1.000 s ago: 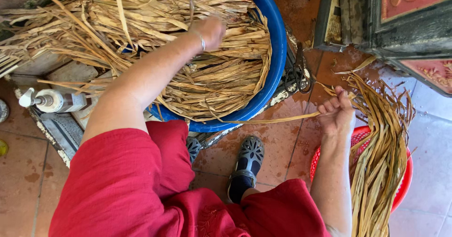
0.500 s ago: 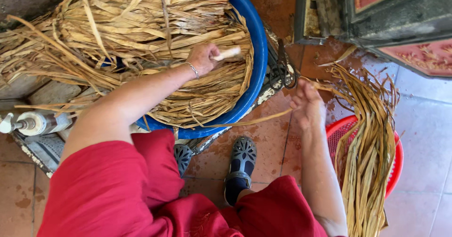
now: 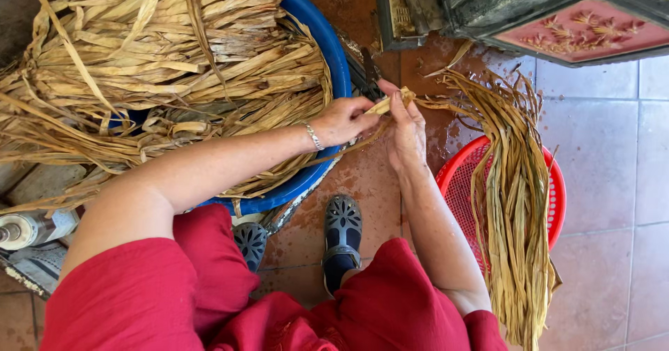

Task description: The person repeatedly picks up dried plant strips from a blue basin, separates them by hand, and places the sorted strips into a red basket. The person continues this process throughout the clip, handling the strips one at a time.

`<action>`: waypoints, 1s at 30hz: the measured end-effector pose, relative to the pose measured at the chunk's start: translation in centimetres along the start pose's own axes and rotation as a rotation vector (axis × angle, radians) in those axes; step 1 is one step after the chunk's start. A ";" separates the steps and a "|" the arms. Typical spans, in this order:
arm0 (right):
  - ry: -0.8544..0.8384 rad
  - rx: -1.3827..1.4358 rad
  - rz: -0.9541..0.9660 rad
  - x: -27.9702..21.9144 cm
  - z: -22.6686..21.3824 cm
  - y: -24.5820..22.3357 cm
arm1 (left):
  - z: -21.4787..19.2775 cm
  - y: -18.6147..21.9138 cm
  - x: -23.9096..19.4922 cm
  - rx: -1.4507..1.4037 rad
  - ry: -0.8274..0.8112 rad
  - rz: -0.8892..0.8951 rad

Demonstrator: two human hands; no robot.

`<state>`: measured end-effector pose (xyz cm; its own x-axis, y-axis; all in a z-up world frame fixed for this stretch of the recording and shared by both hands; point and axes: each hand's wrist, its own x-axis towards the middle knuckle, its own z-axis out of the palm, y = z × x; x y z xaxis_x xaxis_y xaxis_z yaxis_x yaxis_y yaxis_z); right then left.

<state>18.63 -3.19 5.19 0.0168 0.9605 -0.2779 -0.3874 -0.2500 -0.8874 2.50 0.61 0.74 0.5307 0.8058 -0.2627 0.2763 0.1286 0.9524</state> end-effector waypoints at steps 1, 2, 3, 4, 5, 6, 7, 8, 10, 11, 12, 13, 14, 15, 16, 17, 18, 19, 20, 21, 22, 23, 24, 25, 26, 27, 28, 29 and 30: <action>-0.035 -0.014 0.027 -0.3 0.2 0.1 | 0.4 0.2 0.6 0.015 -0.021 -0.045; -0.069 -0.003 -0.004 -0.4 0.3 0.1 | 0.8 0.4 1.3 0.108 0.006 0.033; -0.102 0.008 -0.034 -0.4 0.4 0.2 | 1.1 0.5 2.0 0.200 0.032 0.111; -0.138 0.019 -0.063 -0.4 0.6 0.4 | 1.3 0.6 2.6 0.292 0.060 0.188; -0.086 0.068 -0.059 -0.2 0.7 0.6 | 1.4 0.7 3.1 0.343 0.070 0.222; -0.035 0.117 -0.056 0.0 0.9 0.7 | 1.5 0.9 3.5 0.395 0.079 0.256; 0.016 0.166 -0.053 0.1 1.0 0.8 | 1.6 1.1 3.7 0.447 0.087 0.290; 0.094 0.113 -0.044 0.3 1.1 0.8 | 1.6 1.3 3.8 0.466 0.029 0.181; 0.251 0.005 -0.027 0.5 1.1 0.6 | 1.8 1.4 3.6 0.502 -0.090 -0.037; 0.247 0.082 -0.009 0.5 1.0 0.4 | 2.0 1.3 3.3 0.491 -0.082 -0.012; 0.242 0.161 0.003 0.8 0.9 0.1 | 2.0 1.1 3.1 0.482 -0.074 0.016; 0.237 0.239 0.016 1.1 0.7 -0.1 | 2.0 0.7 3.0 0.473 -0.066 0.044; 0.309 0.254 0.044 1.2 0.2 -0.2 | 2.3 0.0 2.8 0.458 -0.104 -0.008; 0.381 0.268 0.072 1.4 -0.4 -0.3 | 2.6 -0.8 2.6 0.443 -0.143 -0.060; 0.451 0.284 0.096 1.8 -1.1 -0.2 | 2.8 -1.7 2.6 0.431 -0.180 -0.110; 0.453 0.356 0.065 2.4 -1.9 -0.3 | 3.1 -2.6 2.5 0.447 -0.132 0.020; 0.454 0.430 0.033 3.1 -3.1 -0.6 | 3.4 -3.6 2.3 0.463 -0.084 0.149; 0.454 0.504 0.000 3.7 -4.4 -0.8 | 3.6 -4.4 2.3 0.478 -0.036 0.278; 0.465 0.484 -0.025 4.3 -5.5 -0.6 | 3.8 -5.0 2.3 0.557 -0.080 0.302; 0.476 0.463 -0.050 4.9 -6.8 -0.5 | 3.9 -5.5 2.0 0.635 -0.124 0.325; 0.486 0.446 -0.075 5.2 -8.1 -0.5 | 3.9 -5.9 1.6 0.716 -0.170 0.347; 0.568 0.453 -0.083 5.3 -9.4 -0.5 | 3.7 -6.2 0.9 0.671 -0.196 0.288; 0.649 0.460 -0.092 5.5 -10.8 -0.9 | 3.5 -6.3 0.0 0.627 -0.220 0.231; 0.730 0.466 -0.102 5.7 -11.9 -1.2 | 3.1 -6.3 -0.7 0.583 -0.244 0.174; 0.764 0.475 -0.120 5.7 -12.9 -1.3 | 2.8 -6.3 -1.5 0.575 -0.284 0.101; 0.799 0.484 -0.138 5.6 -13.7 -1.5 | 2.3 -6.1 -2.2 0.567 -0.323 0.028; 0.833 0.494 -0.157 5.8 -14.2 -1.4 | 1.9 -5.9 -2.6 0.559 -0.362 -0.045; 0.826 0.465 -0.166 6.0 -14.8 -1.6 | 1.4 -5.6 -2.6 0.550 -0.329 0.020; 0.821 0.434 -0.166 6.0 -15.3 -1.5 | 1.1 -5.5 -2.9 0.537 -0.297 0.077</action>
<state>33.42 1.07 -0.81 0.6825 0.5520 -0.4790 -0.6285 0.1088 -0.7702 0.31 -3.09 -3.86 0.7443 0.5958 -0.3018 0.5522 -0.2947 0.7799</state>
